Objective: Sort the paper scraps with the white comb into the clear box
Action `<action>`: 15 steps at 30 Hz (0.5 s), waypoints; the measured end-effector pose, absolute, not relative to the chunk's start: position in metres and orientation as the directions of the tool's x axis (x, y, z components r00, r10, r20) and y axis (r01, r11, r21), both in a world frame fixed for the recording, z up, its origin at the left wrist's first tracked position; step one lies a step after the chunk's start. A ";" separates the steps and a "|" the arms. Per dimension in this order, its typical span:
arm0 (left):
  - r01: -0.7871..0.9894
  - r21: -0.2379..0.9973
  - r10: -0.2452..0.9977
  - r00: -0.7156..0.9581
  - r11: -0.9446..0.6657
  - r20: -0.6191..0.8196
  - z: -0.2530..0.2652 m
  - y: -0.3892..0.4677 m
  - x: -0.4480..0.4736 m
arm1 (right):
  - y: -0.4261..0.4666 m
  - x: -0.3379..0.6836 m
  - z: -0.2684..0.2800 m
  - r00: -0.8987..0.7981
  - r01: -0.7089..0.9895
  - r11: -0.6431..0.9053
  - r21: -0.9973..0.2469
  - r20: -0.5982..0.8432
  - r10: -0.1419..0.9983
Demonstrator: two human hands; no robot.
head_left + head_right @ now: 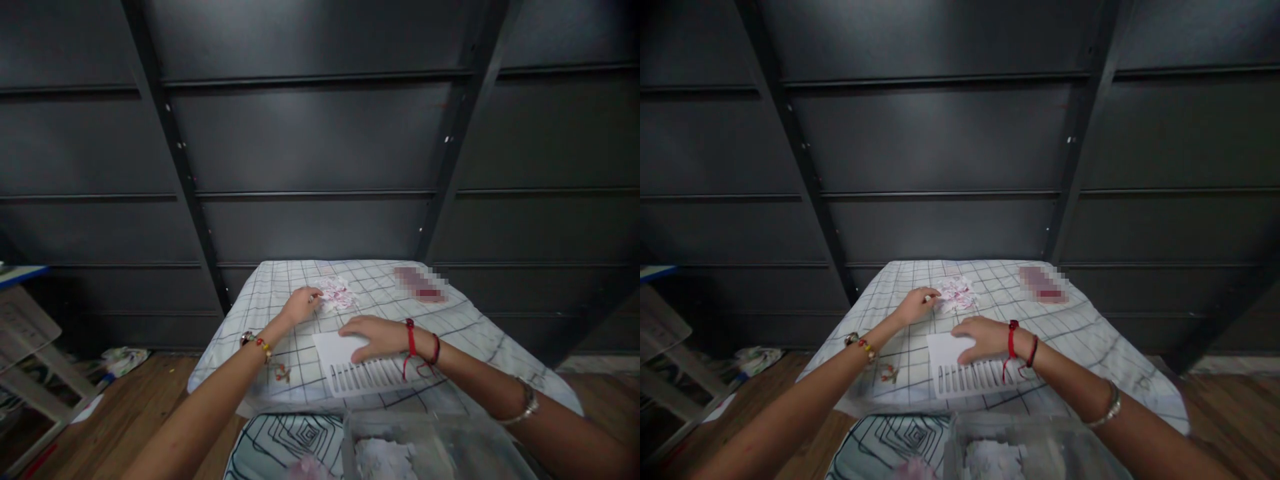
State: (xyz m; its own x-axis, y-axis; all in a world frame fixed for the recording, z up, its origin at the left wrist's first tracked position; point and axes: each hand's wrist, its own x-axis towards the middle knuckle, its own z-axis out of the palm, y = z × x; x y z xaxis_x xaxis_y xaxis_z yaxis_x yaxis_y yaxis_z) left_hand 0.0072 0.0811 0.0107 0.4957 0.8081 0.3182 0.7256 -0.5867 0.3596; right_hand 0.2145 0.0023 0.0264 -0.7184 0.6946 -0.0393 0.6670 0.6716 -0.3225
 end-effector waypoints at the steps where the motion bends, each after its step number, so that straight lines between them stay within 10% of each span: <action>1: 0.739 0.339 0.809 0.486 -0.582 0.330 0.010 0.079 0.001 | -0.006 0.215 0.028 -0.743 0.655 0.693 -0.301 -0.087 0.664; 15: 0.793 0.149 0.782 0.516 -0.590 0.351 -0.029 0.063 -0.032 | -0.030 0.205 0.048 -0.730 0.672 0.729 -0.131 -0.284 0.622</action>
State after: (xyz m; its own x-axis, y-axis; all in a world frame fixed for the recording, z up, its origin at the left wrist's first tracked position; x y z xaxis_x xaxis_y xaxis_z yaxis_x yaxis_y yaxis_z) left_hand -0.0316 0.0628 -0.0288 0.5158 0.7815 0.3510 0.7931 -0.5905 0.1492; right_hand 0.2047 -0.0296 0.0475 -0.7298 0.6220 -0.2838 0.6720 0.7289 -0.1307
